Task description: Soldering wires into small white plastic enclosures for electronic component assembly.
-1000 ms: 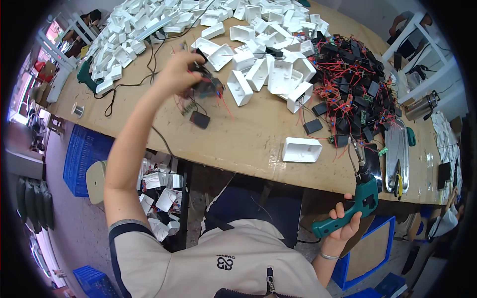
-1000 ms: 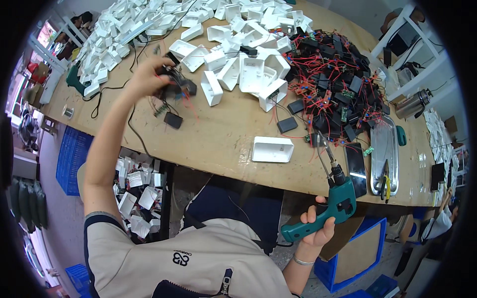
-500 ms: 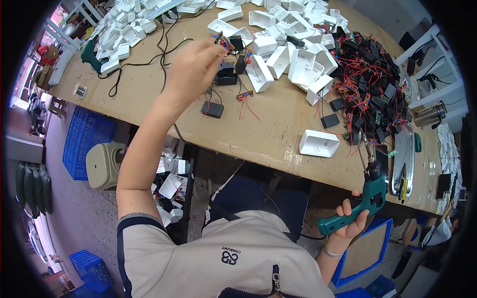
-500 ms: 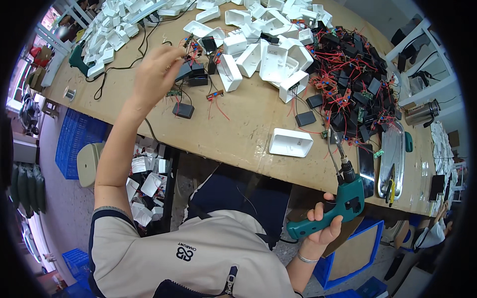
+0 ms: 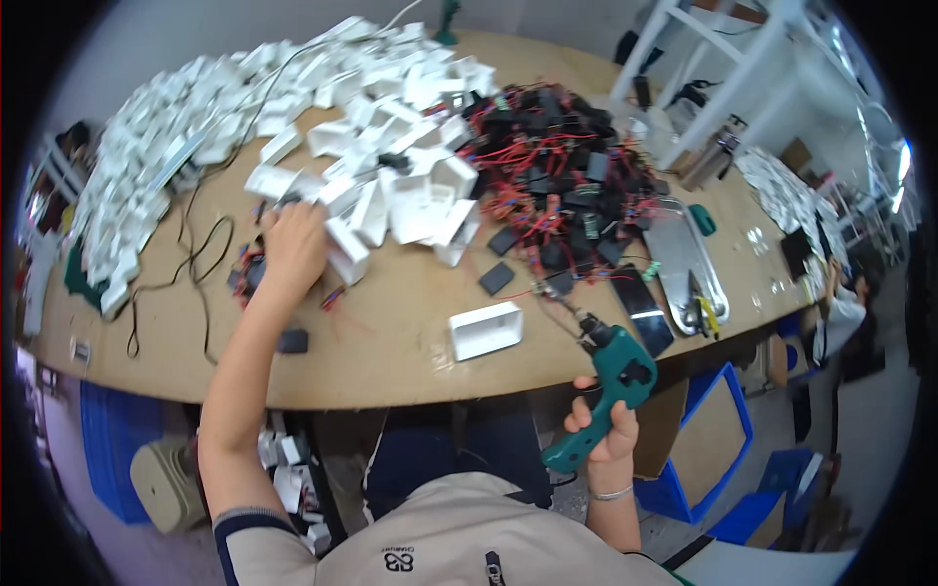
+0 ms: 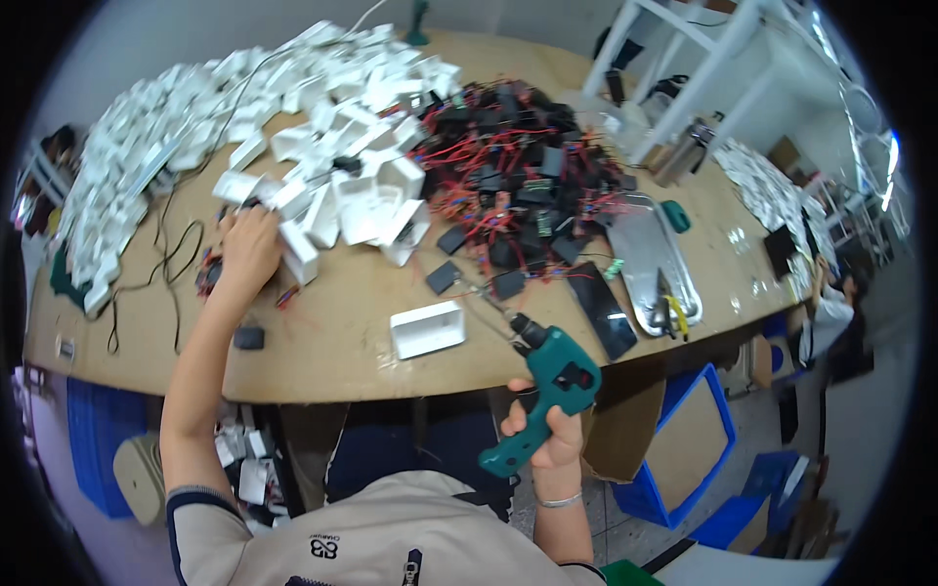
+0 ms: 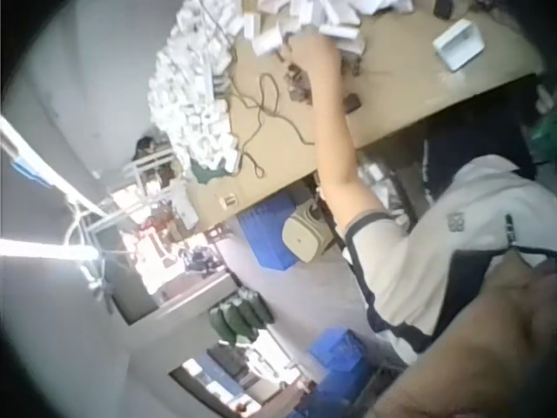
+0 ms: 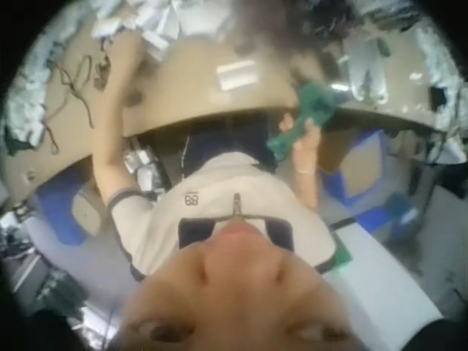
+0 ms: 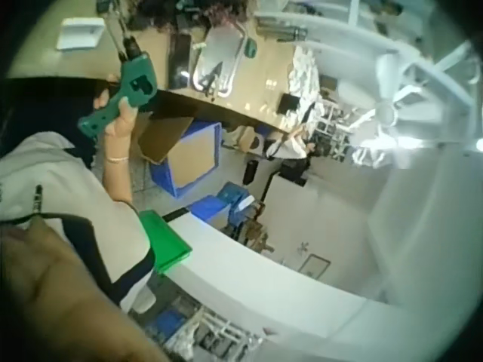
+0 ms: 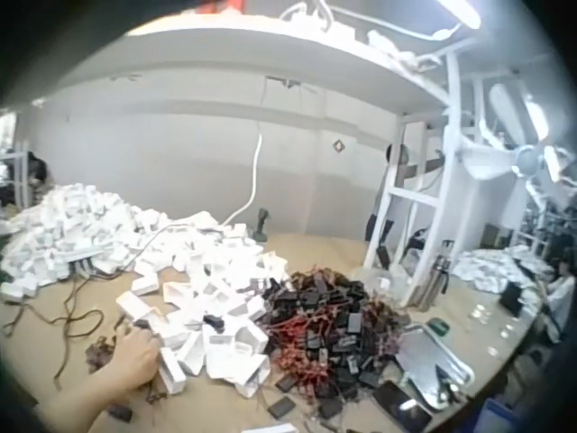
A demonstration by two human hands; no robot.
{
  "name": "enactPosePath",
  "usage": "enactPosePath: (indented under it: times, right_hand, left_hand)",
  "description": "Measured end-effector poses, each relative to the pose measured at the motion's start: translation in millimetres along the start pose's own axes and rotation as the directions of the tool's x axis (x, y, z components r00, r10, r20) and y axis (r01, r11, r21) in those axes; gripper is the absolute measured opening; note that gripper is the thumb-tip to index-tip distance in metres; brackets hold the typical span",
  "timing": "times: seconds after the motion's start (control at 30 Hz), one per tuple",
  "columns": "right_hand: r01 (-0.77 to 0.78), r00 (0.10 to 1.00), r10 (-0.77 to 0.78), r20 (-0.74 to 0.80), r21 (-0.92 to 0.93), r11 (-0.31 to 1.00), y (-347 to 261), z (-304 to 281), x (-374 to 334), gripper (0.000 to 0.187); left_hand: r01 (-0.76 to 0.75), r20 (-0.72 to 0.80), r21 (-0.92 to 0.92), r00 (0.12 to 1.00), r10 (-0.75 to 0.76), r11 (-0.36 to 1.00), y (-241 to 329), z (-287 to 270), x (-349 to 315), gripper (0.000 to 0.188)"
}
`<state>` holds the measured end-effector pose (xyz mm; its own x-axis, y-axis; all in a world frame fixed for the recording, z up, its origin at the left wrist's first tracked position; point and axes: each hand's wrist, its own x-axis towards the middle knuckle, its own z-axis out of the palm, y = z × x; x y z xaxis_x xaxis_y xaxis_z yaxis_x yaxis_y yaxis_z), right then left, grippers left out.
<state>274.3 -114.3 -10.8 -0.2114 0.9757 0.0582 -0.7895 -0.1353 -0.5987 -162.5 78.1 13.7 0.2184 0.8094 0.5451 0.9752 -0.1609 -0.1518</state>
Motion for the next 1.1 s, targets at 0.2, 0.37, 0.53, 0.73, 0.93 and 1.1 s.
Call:
enactPosePath:
  times: [0.2, 0.37, 0.53, 0.73, 0.93, 1.1]
  right_hand:
    - [0.032, 0.999, -0.032, -0.021, 0.014, 0.999, -3, -1, -1, 0.064]
    - [0.045, 0.999, -0.045, -0.027, 0.006, 0.999, -2, 1, 4, 0.064]
    - [0.023, 1.000, -0.023, -0.005, 0.015, 1.000, -1, 5, 7, 0.064]
    - [0.024, 1.000, -0.024, 0.001, 0.014, 1.000, 2, 7, 8, 0.066]
    - [0.016, 1.000, -0.016, -0.002, 0.023, 1.000, 6, 10, 9, 0.066]
    - [0.002, 1.000, -0.002, 0.012, 0.022, 1.000, 7, 10, 12, 0.067]
  left_hand:
    - [0.182, 0.101, -0.099, 0.980, -0.172, 0.978, 8, -29, 3, 0.022]
    - [0.209, 0.052, -0.178, 0.978, -0.203, 0.962, 1, -37, -10, 0.025]
    - [0.223, 0.003, -0.479, 0.967, -0.253, 0.849, -8, -38, -15, 0.007]
    - [0.171, -0.072, -0.387, 0.974, -0.215, 0.906, -7, -38, -22, 0.008]
    - [0.163, -0.153, -0.625, 0.933, -0.324, 0.764, -3, -37, -19, 0.015]
    - [0.053, 0.154, -0.985, 0.710, -0.687, -0.165, -17, -24, -20, 0.016]
